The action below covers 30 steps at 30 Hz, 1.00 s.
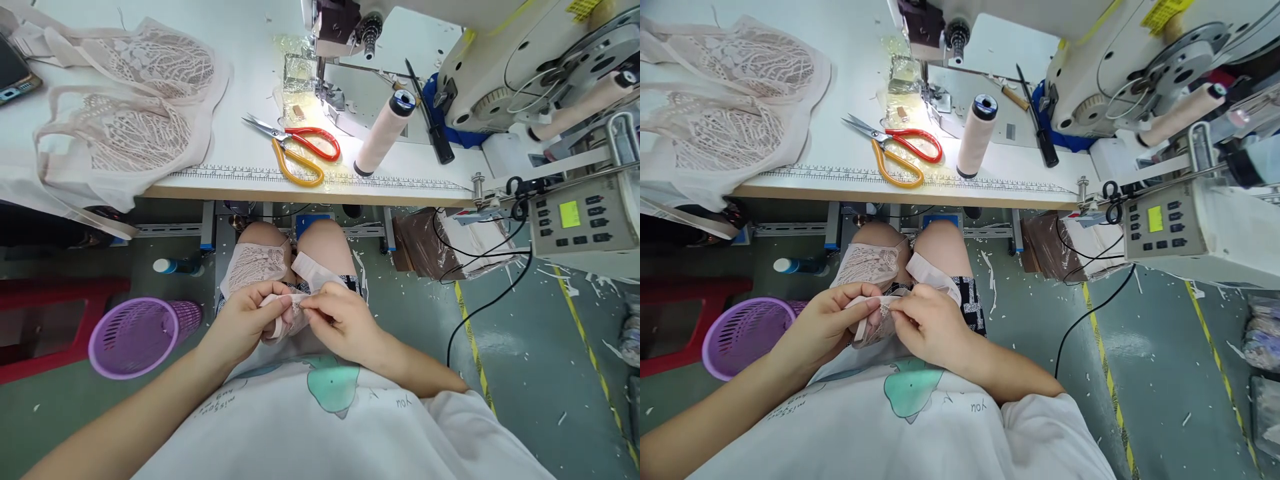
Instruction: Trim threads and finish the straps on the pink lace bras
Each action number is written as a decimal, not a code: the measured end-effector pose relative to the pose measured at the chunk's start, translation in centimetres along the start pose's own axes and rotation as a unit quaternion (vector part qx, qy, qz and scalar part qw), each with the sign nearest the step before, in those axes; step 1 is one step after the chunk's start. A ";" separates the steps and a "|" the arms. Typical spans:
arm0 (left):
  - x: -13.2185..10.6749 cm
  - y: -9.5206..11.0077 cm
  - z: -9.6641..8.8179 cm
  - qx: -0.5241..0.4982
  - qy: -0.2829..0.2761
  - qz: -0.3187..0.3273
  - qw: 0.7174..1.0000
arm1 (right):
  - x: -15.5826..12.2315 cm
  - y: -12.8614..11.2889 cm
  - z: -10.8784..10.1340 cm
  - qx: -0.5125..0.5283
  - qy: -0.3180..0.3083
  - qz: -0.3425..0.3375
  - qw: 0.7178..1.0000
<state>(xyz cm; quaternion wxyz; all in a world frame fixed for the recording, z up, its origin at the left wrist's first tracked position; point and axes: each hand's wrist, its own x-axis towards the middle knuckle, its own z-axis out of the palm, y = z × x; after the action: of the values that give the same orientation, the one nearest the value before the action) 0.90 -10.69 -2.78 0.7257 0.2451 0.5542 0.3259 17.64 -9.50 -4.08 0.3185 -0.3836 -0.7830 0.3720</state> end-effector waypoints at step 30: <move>-0.8 0.1 0.2 0.103 0.050 0.025 0.993 | 0.1 0.0 -0.2 -0.032 -0.013 -0.013 0.999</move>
<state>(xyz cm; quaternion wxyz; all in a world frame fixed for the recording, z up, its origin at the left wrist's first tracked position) 0.90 -11.18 -2.16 0.6595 0.3161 0.6140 0.2969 17.74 -9.32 -3.98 0.3004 -0.3787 -0.8036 0.3473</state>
